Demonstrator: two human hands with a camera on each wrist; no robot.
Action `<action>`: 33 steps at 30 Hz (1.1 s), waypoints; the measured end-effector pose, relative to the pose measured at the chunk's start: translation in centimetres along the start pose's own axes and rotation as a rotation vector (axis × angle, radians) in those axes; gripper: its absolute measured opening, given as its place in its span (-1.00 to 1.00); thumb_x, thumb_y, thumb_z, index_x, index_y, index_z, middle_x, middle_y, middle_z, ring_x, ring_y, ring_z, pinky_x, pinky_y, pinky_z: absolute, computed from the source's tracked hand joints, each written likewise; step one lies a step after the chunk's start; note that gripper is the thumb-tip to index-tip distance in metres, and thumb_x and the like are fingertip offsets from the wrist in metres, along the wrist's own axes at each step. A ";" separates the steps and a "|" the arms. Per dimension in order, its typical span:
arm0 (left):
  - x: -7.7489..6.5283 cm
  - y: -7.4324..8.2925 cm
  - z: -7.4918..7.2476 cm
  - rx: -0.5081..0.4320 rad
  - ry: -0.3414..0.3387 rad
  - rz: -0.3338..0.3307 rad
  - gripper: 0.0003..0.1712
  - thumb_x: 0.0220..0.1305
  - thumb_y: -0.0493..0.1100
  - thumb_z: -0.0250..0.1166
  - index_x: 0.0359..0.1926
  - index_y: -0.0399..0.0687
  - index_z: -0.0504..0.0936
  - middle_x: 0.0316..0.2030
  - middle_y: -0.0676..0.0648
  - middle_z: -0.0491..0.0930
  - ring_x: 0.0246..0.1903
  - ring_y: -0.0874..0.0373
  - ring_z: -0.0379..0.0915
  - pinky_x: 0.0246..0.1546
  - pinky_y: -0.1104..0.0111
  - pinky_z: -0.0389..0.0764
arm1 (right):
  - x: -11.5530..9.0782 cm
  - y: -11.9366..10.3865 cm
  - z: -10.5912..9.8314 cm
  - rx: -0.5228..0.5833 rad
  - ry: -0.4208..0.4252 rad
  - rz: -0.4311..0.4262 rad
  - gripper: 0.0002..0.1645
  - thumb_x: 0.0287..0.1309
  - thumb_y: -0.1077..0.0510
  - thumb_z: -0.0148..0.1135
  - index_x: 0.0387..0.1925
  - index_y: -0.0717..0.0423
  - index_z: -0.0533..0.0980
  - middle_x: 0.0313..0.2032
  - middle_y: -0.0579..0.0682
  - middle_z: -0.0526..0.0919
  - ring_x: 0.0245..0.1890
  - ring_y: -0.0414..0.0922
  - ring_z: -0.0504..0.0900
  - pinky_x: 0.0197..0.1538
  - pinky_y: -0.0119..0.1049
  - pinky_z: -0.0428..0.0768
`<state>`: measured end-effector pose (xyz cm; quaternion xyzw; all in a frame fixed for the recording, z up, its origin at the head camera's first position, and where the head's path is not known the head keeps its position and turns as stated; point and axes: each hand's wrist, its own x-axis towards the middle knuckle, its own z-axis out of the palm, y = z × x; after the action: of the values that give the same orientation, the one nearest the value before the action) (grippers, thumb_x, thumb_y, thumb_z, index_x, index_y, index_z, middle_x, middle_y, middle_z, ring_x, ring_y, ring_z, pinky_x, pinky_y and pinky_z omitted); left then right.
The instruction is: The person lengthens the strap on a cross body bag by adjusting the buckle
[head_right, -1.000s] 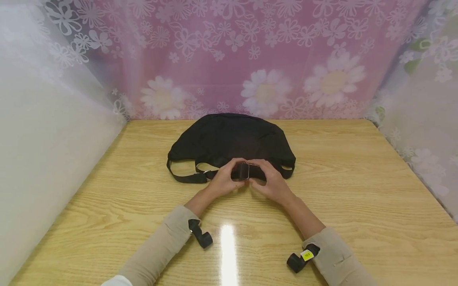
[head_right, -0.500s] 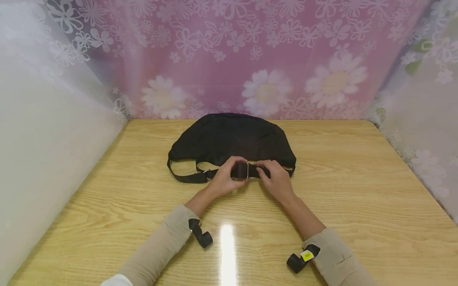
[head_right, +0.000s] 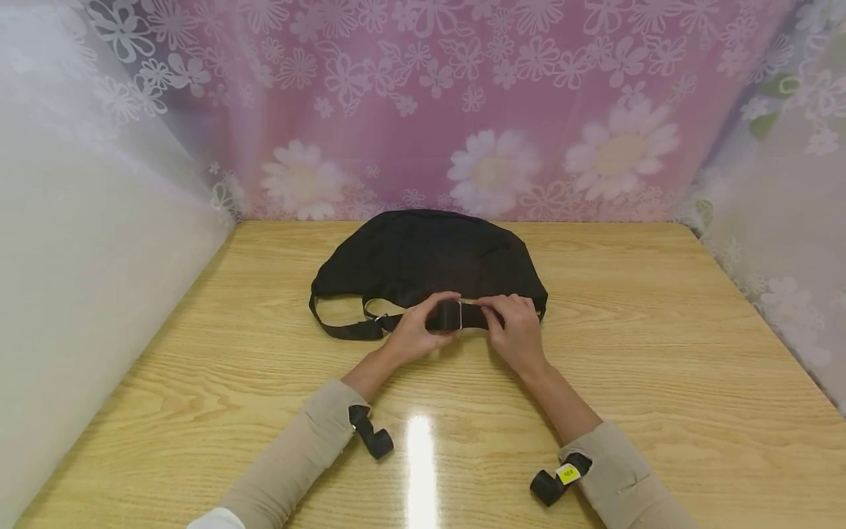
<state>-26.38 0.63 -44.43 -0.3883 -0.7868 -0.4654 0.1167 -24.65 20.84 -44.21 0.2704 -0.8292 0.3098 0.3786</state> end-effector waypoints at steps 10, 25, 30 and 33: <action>-0.1 -0.1 0.0 0.035 0.055 0.067 -0.37 -0.09 -0.31 0.46 0.06 -0.11 0.44 -0.15 -0.11 0.55 -0.18 0.13 0.50 -0.12 0.44 0.46 | 0.1 0.1 -0.1 -0.067 0.076 0.020 -0.85 -0.08 0.41 0.34 -0.41 0.16 0.66 -0.50 0.03 0.63 -0.51 -0.05 0.38 -0.04 -0.03 0.25; -0.1 -0.1 -0.1 -0.052 0.141 0.118 -0.35 -0.18 -0.36 0.50 0.02 -0.13 0.46 -0.13 -0.13 0.56 -0.14 0.14 0.49 -0.10 0.34 0.48 | 0.4 0.0 -0.2 -0.045 0.139 0.151 -0.82 -0.09 0.46 0.32 -0.45 0.17 0.65 -0.51 0.06 0.62 -0.51 -0.03 0.36 -0.24 -0.03 0.20; 0.1 0.4 -0.3 -0.106 0.202 0.195 -0.35 -0.23 -0.44 0.50 -0.02 -0.24 0.45 -0.15 -0.21 0.55 -0.15 0.01 0.51 -0.09 0.23 0.49 | 0.4 0.3 -0.5 -0.047 0.181 0.275 -0.85 -0.03 0.43 0.29 -0.45 0.16 0.64 -0.45 0.07 0.63 -0.45 0.01 0.40 -0.25 -0.05 0.16; 0.1 1.9 -1.0 -0.102 0.224 0.239 -0.37 -0.26 -0.49 0.48 -0.06 -0.35 0.45 -0.19 -0.26 0.54 -0.17 -0.05 0.52 -0.10 0.20 0.49 | 0.4 0.5 -0.8 -0.040 0.194 0.311 -0.87 0.00 0.42 0.28 -0.44 0.17 0.64 -0.42 0.08 0.65 -0.43 0.04 0.41 -0.25 -0.07 0.14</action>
<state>-25.24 0.36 -42.58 -0.4302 -0.6925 -0.5279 0.2382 -24.85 21.61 -43.65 0.1003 -0.8266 0.3729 0.4094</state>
